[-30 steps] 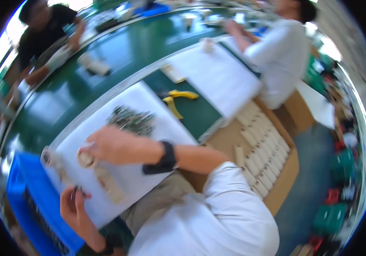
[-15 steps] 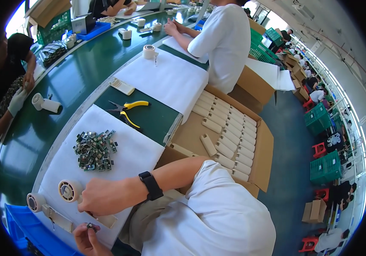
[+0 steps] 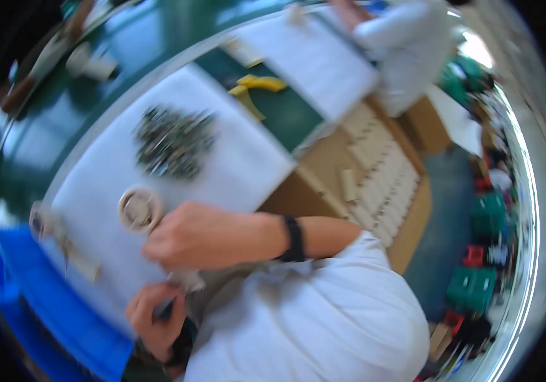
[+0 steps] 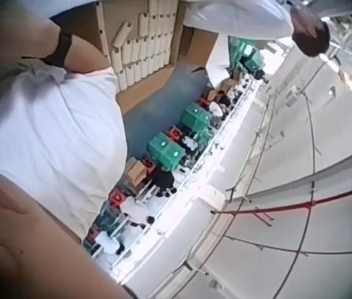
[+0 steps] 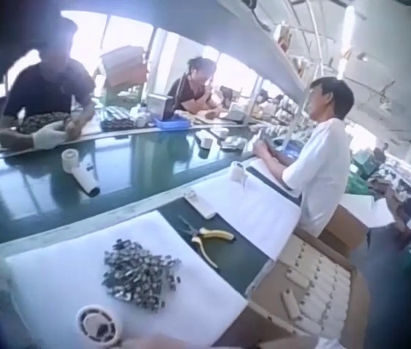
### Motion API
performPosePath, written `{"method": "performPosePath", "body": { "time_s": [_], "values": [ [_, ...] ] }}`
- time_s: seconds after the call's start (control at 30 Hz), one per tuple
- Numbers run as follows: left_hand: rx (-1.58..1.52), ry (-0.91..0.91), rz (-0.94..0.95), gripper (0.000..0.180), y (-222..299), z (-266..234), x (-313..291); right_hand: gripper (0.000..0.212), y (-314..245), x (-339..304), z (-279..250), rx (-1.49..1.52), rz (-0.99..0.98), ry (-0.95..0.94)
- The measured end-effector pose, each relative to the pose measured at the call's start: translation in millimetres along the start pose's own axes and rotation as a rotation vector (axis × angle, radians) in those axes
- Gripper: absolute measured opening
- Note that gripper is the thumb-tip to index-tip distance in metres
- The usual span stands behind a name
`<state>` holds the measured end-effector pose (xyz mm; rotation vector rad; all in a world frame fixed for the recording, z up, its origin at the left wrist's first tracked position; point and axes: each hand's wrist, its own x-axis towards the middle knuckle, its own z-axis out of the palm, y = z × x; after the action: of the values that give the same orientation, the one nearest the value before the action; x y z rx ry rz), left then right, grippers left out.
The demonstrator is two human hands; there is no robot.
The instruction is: Assembling small electronic components, including PCBs and batteries, into plastic housings at a factory workstation.
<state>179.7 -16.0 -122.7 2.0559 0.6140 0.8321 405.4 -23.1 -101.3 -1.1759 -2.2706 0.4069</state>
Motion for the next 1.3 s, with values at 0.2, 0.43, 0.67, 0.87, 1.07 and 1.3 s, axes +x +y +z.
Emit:
{"method": "performPosePath", "body": {
  "time_s": [0.2,0.43,0.67,0.87,1.07,1.3],
  "values": [
    [-0.185,0.008,-0.020,0.024,-4,-6,2,0.039,-2,2,7,0.077,0.011,0.039],
    [-0.170,0.039,-0.041,0.025,-3,-4,-2,0.035,4,2,8,0.048,-0.038,0.057],
    [-0.327,0.234,-0.164,0.024,-6,1,-8,0.027,-10,7,27,0.175,0.202,0.288],
    [-0.581,0.628,-0.463,0.030,5,8,6,0.023,-7,7,25,0.130,0.187,0.254],
    [-0.363,0.502,-0.427,0.033,-1,10,6,0.025,-12,9,23,0.130,0.216,0.228],
    [-0.144,0.448,-0.293,0.032,-5,10,9,0.026,-8,8,35,-0.010,0.099,0.321]
  ]
}}
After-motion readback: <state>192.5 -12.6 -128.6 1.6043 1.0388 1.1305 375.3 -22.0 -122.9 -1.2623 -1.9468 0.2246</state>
